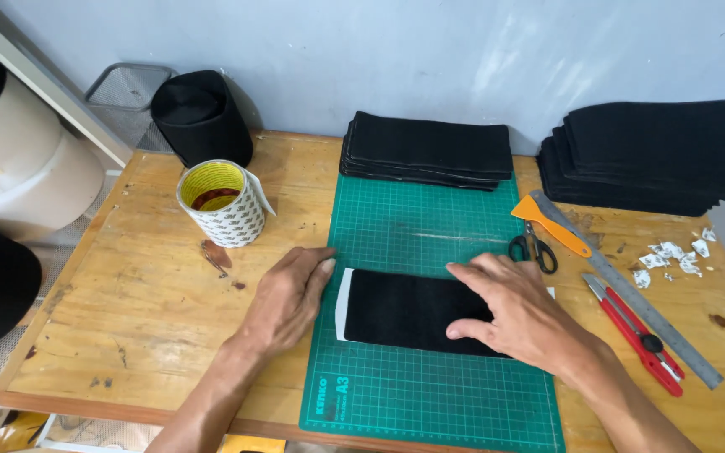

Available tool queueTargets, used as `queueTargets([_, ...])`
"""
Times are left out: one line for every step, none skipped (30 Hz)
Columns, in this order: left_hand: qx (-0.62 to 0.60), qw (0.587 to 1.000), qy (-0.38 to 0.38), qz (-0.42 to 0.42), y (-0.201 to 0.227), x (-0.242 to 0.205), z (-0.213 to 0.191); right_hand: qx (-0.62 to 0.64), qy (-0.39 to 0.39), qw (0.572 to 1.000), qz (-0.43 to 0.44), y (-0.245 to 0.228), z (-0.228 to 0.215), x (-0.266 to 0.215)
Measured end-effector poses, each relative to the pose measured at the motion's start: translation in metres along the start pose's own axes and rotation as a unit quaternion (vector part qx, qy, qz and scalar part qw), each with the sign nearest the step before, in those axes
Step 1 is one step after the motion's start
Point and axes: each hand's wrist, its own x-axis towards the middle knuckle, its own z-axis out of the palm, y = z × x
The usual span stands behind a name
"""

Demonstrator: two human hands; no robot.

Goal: Applying double-sided adhesive tape to black fabric strips and smoothing it with a scraper tool

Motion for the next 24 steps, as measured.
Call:
queueTargets([0.000,1.000,-0.002,0.002,0.003,0.009,-0.001,0.001,0.001,1.000,0.002,-0.009,-0.008,0.004])
queueTargets([0.022,0.996,-0.038,-0.077,0.006,0.018,0.001,0.001,-0.011,1.000,0.005,-0.017,-0.015,0.005])
queueTargets([0.045,0.984,-0.073,-0.156,0.009,0.028,0.003,0.002,-0.023,1.000,0.007,-0.025,-0.023,0.007])
queueTargets([0.042,0.985,-0.077,-0.149,0.021,0.039,-0.001,0.001,-0.020,1.000,0.015,-0.023,-0.027,0.008])
queueTargets([0.037,0.979,-0.129,-0.155,0.031,0.050,-0.005,0.041,-0.017,0.998,0.040,-0.021,-0.032,0.010])
queueTargets([0.031,0.969,-0.181,-0.166,0.042,0.057,-0.010,0.083,-0.019,0.994,0.062,-0.020,-0.034,0.011])
queueTargets([0.029,0.969,-0.185,-0.164,0.043,0.062,-0.008,0.083,-0.019,0.994,0.067,-0.002,-0.031,0.014])
queueTargets([0.037,0.962,-0.215,-0.166,0.044,0.068,-0.009,0.097,0.051,0.988,0.106,0.016,-0.028,0.018])
queueTargets([0.046,0.954,-0.245,-0.167,0.045,0.072,-0.009,0.111,0.121,0.976,0.144,0.033,-0.024,0.021])
queueTargets([0.045,0.953,-0.246,-0.168,0.041,0.077,-0.007,0.111,0.120,0.976,0.145,0.061,-0.020,0.024])
queueTargets([0.050,0.949,-0.264,-0.166,0.037,0.081,-0.005,0.026,0.165,0.968,0.187,0.089,-0.015,0.027])
queueTargets([0.054,0.944,-0.281,-0.164,0.033,0.084,-0.004,-0.059,0.208,0.950,0.226,0.117,-0.010,0.030])
queueTargets([0.054,0.944,-0.282,-0.166,0.028,0.086,-0.002,-0.059,0.207,0.950,0.226,0.130,-0.010,0.031])
queueTargets([0.056,0.942,-0.289,-0.161,0.024,0.090,-0.001,-0.051,0.216,0.945,0.239,0.144,-0.012,0.033])
queueTargets([0.059,0.941,-0.296,-0.155,0.019,0.095,0.001,-0.043,0.224,0.940,0.252,0.158,-0.014,0.035])
queueTargets([0.059,0.941,-0.295,-0.155,0.017,0.099,0.002,-0.043,0.225,0.940,0.251,0.158,-0.012,0.034])
queueTargets([0.053,0.943,-0.294,-0.148,0.015,0.102,0.004,-0.029,0.218,0.943,0.249,0.159,-0.009,0.033])
queueTargets([0.044,0.944,-0.295,-0.142,0.013,0.104,0.007,-0.016,0.208,0.946,0.247,0.161,-0.005,0.031])
queueTargets([0.043,0.943,-0.295,-0.144,0.013,0.104,0.006,-0.017,0.205,0.947,0.247,0.162,-0.004,0.032])
queueTargets([0.033,0.945,-0.294,-0.137,0.012,0.105,0.006,-0.009,0.211,0.950,0.230,0.164,-0.002,0.032])
queueTargets([0.023,0.947,-0.292,-0.131,0.013,0.106,0.006,-0.001,0.216,0.953,0.214,0.165,-0.001,0.032])
queueTargets([0.024,0.946,-0.295,-0.130,0.011,0.107,0.006,0.000,0.216,0.952,0.216,0.160,-0.005,0.031])
queueTargets([0.015,0.948,-0.294,-0.124,0.009,0.107,0.006,0.028,0.202,0.951,0.233,0.155,-0.009,0.030])
queueTargets([0.005,0.948,-0.295,-0.120,0.007,0.104,0.007,0.057,0.185,0.949,0.249,0.149,-0.011,0.029])
